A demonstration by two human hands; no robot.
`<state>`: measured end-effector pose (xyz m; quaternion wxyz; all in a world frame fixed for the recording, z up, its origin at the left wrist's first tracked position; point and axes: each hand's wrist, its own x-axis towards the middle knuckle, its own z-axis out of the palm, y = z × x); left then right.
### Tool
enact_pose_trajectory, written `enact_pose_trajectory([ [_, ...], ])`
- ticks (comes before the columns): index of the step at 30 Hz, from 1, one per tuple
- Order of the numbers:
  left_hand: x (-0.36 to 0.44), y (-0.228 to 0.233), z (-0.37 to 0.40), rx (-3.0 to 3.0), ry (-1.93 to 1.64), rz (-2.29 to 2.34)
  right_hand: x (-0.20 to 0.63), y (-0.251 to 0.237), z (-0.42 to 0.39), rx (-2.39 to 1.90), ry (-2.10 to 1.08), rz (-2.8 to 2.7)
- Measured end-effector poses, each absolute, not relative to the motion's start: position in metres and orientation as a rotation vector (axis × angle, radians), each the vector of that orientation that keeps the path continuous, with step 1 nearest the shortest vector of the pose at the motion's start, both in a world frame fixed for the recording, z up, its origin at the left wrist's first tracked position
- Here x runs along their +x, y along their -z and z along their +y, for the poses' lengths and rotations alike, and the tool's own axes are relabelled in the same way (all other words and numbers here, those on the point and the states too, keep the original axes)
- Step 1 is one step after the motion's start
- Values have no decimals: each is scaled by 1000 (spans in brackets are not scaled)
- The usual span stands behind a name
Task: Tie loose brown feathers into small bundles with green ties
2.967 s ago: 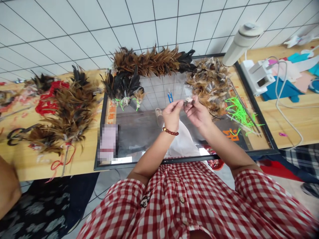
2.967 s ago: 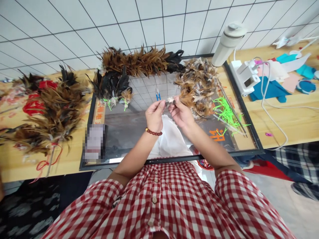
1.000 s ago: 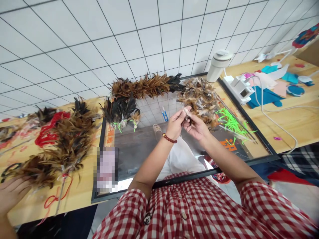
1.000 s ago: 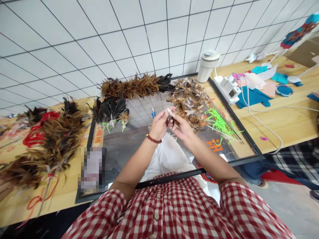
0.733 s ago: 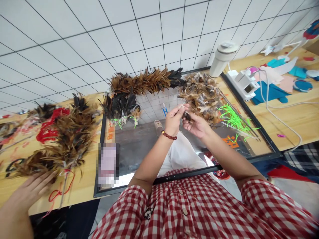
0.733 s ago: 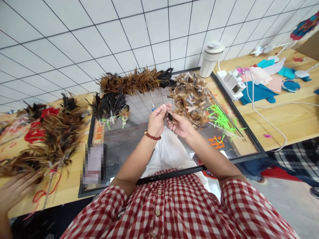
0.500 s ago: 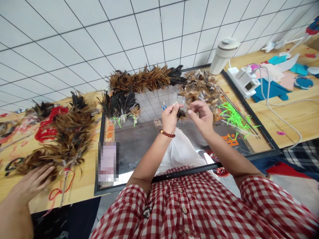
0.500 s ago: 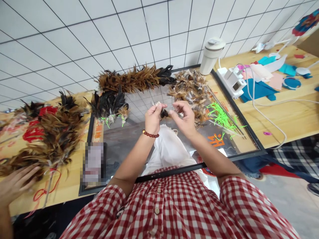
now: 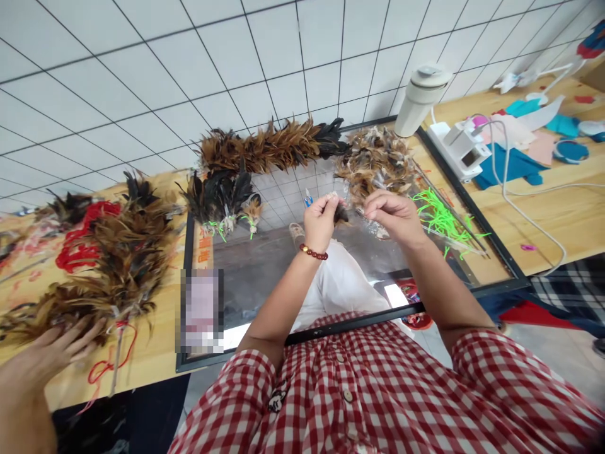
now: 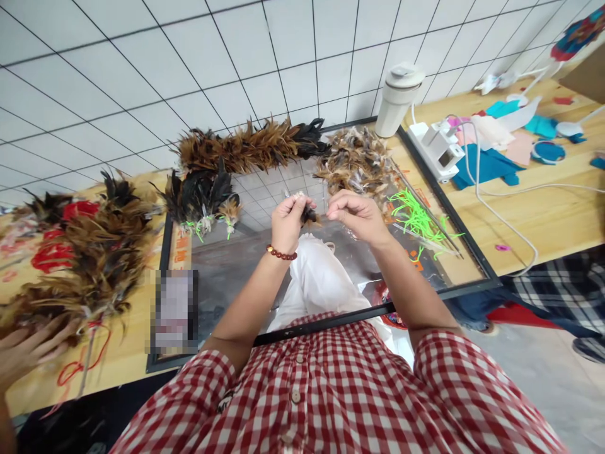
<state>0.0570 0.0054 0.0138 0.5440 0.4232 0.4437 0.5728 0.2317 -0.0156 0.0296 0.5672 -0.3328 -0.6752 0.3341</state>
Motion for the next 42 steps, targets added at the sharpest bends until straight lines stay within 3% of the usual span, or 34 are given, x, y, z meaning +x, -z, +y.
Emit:
enact_pose_trajectory([
  [10,70,-13,-7,991,-1266,1046,222,-28,-18,-953,-493,-1754],
  [17,62,-24,-3,862,-1156,1069,249,-55,-23,-718,-973,-1943],
  [27,62,-24,-9,1035,-867,861,248,-38,-13,-932,-644,-1827],
  [31,55,-27,-5,1024,-732,706,248,-35,-14,-900,-784,-1750],
  [37,45,-32,-4,1150,-550,584,249,-30,-12,-760,-1319,-1657],
  [42,46,-29,-5,1132,-542,585,248,-30,-11,-797,-1200,-1679],
])
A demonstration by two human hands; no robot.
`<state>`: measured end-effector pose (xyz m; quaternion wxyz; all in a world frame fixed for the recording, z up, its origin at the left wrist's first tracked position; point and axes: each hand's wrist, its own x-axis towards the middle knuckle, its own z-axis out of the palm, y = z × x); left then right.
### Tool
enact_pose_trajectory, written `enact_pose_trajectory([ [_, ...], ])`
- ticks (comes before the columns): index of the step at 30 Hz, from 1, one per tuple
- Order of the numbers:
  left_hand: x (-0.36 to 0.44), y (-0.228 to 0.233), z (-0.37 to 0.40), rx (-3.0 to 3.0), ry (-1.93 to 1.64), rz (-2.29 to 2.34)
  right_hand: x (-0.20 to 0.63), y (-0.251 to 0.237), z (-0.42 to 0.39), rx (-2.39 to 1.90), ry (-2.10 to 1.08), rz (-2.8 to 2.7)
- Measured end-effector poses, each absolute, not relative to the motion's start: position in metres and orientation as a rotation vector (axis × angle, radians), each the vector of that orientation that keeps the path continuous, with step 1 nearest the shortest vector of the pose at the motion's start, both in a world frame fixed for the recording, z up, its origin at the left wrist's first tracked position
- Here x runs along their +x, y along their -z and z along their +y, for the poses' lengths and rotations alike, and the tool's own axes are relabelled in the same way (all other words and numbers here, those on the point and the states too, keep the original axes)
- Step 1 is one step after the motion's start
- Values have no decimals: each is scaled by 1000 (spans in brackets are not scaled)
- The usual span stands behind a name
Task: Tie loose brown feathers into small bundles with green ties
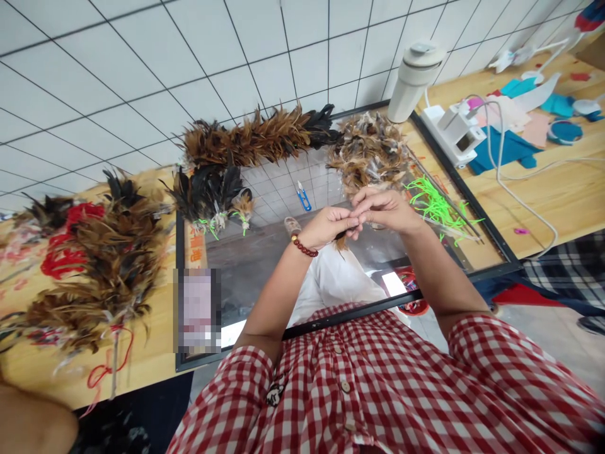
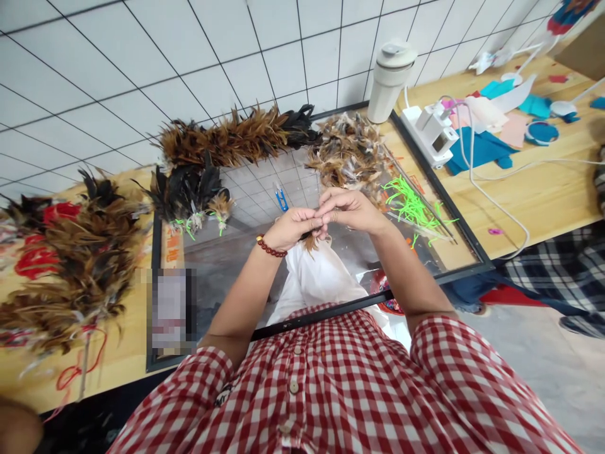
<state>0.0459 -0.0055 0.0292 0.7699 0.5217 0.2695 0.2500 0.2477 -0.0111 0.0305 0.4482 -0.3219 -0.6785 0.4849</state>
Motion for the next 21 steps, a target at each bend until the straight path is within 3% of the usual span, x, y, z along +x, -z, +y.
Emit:
enact_pose_trajectory([
  [12,63,-39,-16,856,-811,842,233,-16,-11,-987,-678,-1675],
  [21,67,-48,-20,684,-805,884,236,-13,-14,-900,-714,-1908],
])
